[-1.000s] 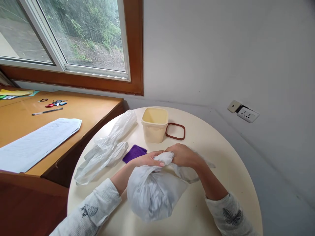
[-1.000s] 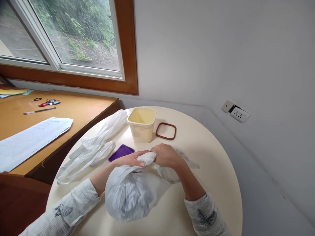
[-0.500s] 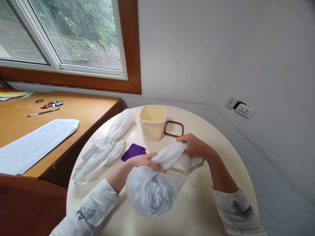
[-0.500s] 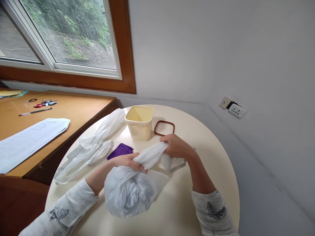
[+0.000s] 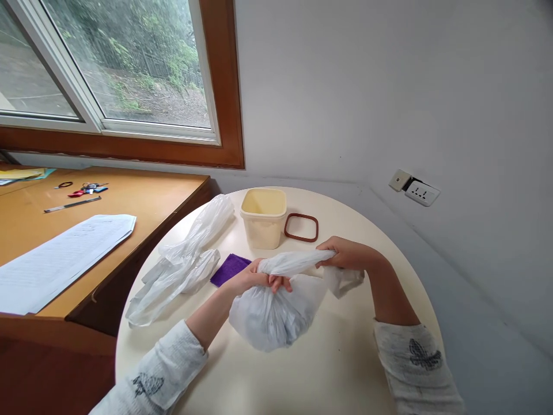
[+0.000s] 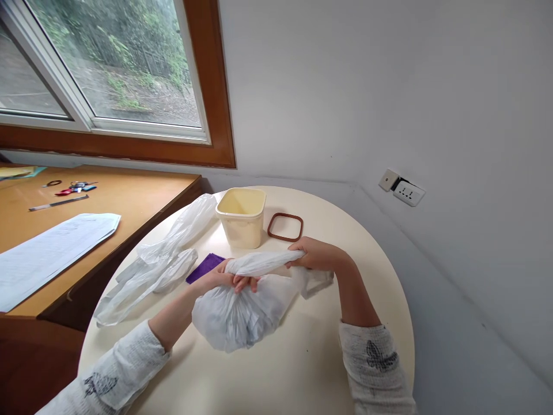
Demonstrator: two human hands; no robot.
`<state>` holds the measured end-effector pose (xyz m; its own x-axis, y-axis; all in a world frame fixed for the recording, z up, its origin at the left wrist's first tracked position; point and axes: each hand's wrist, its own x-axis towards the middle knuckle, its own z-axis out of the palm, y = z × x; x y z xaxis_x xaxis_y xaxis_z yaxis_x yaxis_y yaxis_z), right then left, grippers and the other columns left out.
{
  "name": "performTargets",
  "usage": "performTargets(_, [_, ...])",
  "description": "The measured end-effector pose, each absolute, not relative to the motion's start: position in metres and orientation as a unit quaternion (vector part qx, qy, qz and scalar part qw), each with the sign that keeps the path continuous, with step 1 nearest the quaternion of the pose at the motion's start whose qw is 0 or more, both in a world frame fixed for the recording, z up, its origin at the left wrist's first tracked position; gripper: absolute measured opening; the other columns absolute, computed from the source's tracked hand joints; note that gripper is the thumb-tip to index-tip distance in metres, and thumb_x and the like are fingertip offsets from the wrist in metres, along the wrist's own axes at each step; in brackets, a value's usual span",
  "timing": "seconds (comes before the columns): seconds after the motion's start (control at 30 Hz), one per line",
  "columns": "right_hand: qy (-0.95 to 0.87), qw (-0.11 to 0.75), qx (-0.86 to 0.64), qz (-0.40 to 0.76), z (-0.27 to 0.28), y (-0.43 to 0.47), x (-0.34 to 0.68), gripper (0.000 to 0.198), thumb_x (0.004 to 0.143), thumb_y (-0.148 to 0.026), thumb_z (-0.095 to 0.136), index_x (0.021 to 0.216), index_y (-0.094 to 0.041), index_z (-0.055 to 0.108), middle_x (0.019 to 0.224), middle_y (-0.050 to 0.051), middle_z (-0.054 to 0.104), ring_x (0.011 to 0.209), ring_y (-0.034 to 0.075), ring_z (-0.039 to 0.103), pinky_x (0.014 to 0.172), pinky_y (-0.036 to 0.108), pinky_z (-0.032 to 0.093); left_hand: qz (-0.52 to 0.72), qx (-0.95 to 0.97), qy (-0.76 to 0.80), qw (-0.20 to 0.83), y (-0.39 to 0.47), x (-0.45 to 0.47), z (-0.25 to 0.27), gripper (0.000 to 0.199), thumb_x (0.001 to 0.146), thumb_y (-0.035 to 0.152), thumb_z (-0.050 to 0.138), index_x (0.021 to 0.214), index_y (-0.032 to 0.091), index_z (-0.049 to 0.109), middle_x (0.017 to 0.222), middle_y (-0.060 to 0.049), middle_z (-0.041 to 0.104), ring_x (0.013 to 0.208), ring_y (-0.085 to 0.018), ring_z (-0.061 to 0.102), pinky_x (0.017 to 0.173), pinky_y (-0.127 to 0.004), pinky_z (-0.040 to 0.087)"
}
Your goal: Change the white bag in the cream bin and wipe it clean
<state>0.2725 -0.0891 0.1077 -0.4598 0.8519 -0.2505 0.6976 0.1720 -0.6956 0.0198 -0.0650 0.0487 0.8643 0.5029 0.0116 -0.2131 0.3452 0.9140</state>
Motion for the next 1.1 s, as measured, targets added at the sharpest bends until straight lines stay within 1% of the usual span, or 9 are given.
performTargets(0.07, [-0.749, 0.129, -0.516, 0.395, 0.106, -0.088, 0.274, 0.019, 0.073, -0.030, 0.049, 0.074, -0.015, 0.061, 0.065, -0.002, 0.054, 0.057, 0.010, 0.043, 0.054, 0.022, 0.032, 0.219, 0.515, 0.127, 0.819, -0.065, 0.020, 0.048, 0.005, 0.059, 0.013, 0.058, 0.058, 0.017, 0.056, 0.045, 0.003, 0.051, 0.060, -0.017, 0.059, 0.089, -0.037, 0.038])
performTargets(0.17, [-0.720, 0.163, -0.542, 0.403, 0.103, -0.087, 0.275, 0.022, 0.073, -0.029, 0.047, 0.079, -0.015, 0.063, 0.074, 0.001, 0.060, 0.065, 0.013, 0.050, 0.059, 0.023, 0.036, 0.224, 0.511, 0.133, 0.819, -0.065, 0.018, 0.049, 0.018, 0.060, 0.012, 0.055, 0.076, 0.018, 0.062, 0.050, 0.006, 0.054, 0.043, -0.008, 0.051, 0.091, -0.036, 0.037])
performTargets(0.27, [-0.688, 0.177, -0.574, 0.408, 0.100, -0.085, 0.276, 0.022, 0.072, -0.030, 0.047, 0.080, -0.016, 0.063, 0.073, 0.001, 0.059, 0.063, 0.012, 0.049, 0.058, 0.023, 0.036, 0.254, 0.525, 0.151, 0.798, -0.064, 0.016, 0.051, 0.026, 0.063, 0.011, 0.055, 0.085, 0.019, 0.065, 0.059, 0.006, 0.056, 0.046, -0.006, 0.050, 0.091, -0.035, 0.038])
performTargets(0.47, [-0.632, 0.226, -0.611, 0.419, 0.106, -0.088, 0.269, 0.021, 0.073, -0.031, 0.046, 0.075, -0.015, 0.060, 0.066, -0.001, 0.053, 0.058, 0.011, 0.044, 0.053, 0.022, 0.034, 0.193, 0.677, 0.223, 0.674, -0.064, 0.015, 0.062, 0.022, 0.066, 0.011, 0.049, 0.070, 0.014, 0.071, 0.059, -0.002, 0.052, 0.061, -0.014, 0.049, 0.061, -0.026, 0.039])
performTargets(0.63, [-0.664, 0.244, -0.559, 0.432, 0.140, -0.118, 0.249, 0.015, 0.074, -0.025, 0.046, 0.077, -0.016, 0.058, 0.063, -0.002, 0.049, 0.055, 0.009, 0.041, 0.048, 0.021, 0.031, 0.226, 0.775, 0.300, 0.508, -0.079, 0.017, 0.075, 0.029, 0.081, 0.019, 0.042, 0.095, 0.019, 0.067, 0.081, -0.003, 0.056, 0.079, -0.018, 0.049, 0.072, -0.026, 0.037])
performTargets(0.8, [-0.739, 0.218, -0.398, 0.498, 0.150, -0.144, 0.209, 0.015, 0.081, -0.028, 0.046, 0.071, -0.017, 0.047, 0.065, -0.003, 0.041, 0.058, 0.008, 0.036, 0.053, 0.021, 0.031, 0.288, 0.773, 0.326, 0.462, -0.086, 0.020, 0.075, 0.031, 0.083, 0.032, 0.049, 0.110, 0.019, 0.057, 0.091, -0.004, 0.055, 0.098, -0.023, 0.045, 0.095, -0.032, 0.030])
performTargets(0.93, [-0.694, 0.173, -0.259, 0.649, 0.110, -0.150, 0.167, 0.023, 0.083, -0.039, 0.047, 0.075, -0.018, 0.046, 0.073, -0.002, 0.043, 0.068, 0.010, 0.041, 0.064, 0.023, 0.035, 0.327, 0.747, 0.370, 0.446, -0.084, 0.019, 0.079, 0.046, 0.083, 0.038, 0.051, 0.124, 0.018, 0.047, 0.103, -0.007, 0.050, 0.107, -0.025, 0.042, 0.102, -0.037, 0.020])
performTargets(1.03, [-0.557, 0.202, -0.195, 0.782, 0.066, -0.149, 0.141, 0.040, 0.070, -0.055, 0.061, 0.074, -0.019, 0.044, 0.080, 0.002, 0.051, 0.070, 0.011, 0.046, 0.062, 0.023, 0.035, 0.347, 0.729, 0.378, 0.452, -0.087, 0.017, 0.087, 0.052, 0.088, 0.042, 0.043, 0.133, 0.017, 0.035, 0.117, -0.010, 0.045, 0.121, -0.026, 0.032, 0.105, -0.038, 0.013])
performTargets(1.1, [-0.503, 0.207, -0.161, 0.824, 0.044, -0.148, 0.130, 0.046, 0.064, -0.058, 0.065, 0.073, -0.019, 0.044, 0.084, 0.004, 0.055, 0.073, 0.013, 0.050, 0.064, 0.025, 0.037, 0.340, 0.735, 0.360, 0.463, -0.093, 0.016, 0.093, 0.056, 0.089, 0.044, 0.039, 0.136, 0.016, 0.030, 0.120, -0.011, 0.043, 0.118, -0.027, 0.035, 0.104, -0.037, 0.018])
